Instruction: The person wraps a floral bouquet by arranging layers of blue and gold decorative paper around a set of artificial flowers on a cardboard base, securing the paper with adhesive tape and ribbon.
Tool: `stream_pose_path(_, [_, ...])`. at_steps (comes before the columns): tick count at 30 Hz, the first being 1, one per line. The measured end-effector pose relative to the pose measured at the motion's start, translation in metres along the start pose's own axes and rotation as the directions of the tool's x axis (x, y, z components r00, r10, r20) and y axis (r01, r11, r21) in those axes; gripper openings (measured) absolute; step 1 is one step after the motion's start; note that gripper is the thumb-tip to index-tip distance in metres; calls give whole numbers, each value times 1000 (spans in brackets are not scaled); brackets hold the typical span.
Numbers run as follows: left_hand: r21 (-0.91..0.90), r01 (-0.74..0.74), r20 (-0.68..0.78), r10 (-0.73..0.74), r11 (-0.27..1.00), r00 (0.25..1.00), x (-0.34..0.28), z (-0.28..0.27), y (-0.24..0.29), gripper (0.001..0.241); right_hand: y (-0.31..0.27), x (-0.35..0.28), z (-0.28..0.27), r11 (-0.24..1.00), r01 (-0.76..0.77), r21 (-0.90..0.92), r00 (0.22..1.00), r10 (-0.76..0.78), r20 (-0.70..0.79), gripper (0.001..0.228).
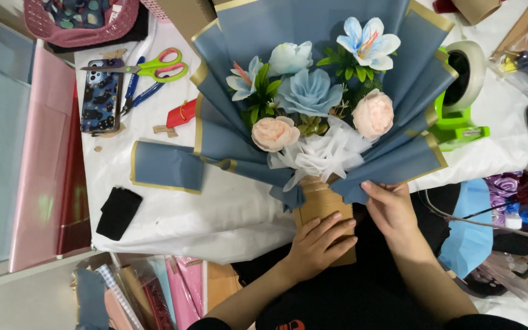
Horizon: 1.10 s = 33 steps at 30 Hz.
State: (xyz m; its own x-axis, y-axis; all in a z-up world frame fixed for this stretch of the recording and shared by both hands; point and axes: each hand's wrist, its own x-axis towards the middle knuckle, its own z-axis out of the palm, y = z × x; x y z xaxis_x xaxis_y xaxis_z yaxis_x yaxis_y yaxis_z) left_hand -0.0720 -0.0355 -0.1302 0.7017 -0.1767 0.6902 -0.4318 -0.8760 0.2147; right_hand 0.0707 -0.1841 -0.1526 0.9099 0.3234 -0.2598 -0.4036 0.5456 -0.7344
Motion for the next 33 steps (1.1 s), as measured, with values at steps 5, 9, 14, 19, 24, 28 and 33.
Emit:
stream_pose_path(5, [-45, 0, -7, -1, 999, 1000, 5, -6, 0, 11, -7, -7, 17, 997, 35, -63, 999, -36, -20, 39])
stream_pose_path(9, [-55, 59, -11, -60, 997, 998, 20, 0, -4, 14, -25, 1, 25, 1000, 8, -17, 995, -10, -102, 39])
stream_pose_path(14, [-408, 257, 32, -267, 876, 963, 54, -9, -20, 19, -34, 11, -4, 977, 177, -119, 979, -186, -78, 49])
stream_pose_path(19, [-591, 402, 91, -438, 699, 894, 90, -48, -32, 55, -39, -6, -4, 964, 148, -222, 987, -158, -26, 63])
stream_pose_path(24, [-694, 537, 296, -491, 480, 820, 100, -46, -39, 45, -39, -10, -2, 946, 201, -256, 979, -189, 70, 67])
stream_pose_path(28, [-704, 591, 294, -596, 393, 747, 100, -36, -44, 25, -37, -7, -9, 939, 218, -265, 976, -205, 75, 67])
stream_pose_path(33, [-684, 608, 261, -644, 402, 719, 105, -30, -48, 23, -39, -11, 6, 912, 242, -332, 970, -229, 79, 72])
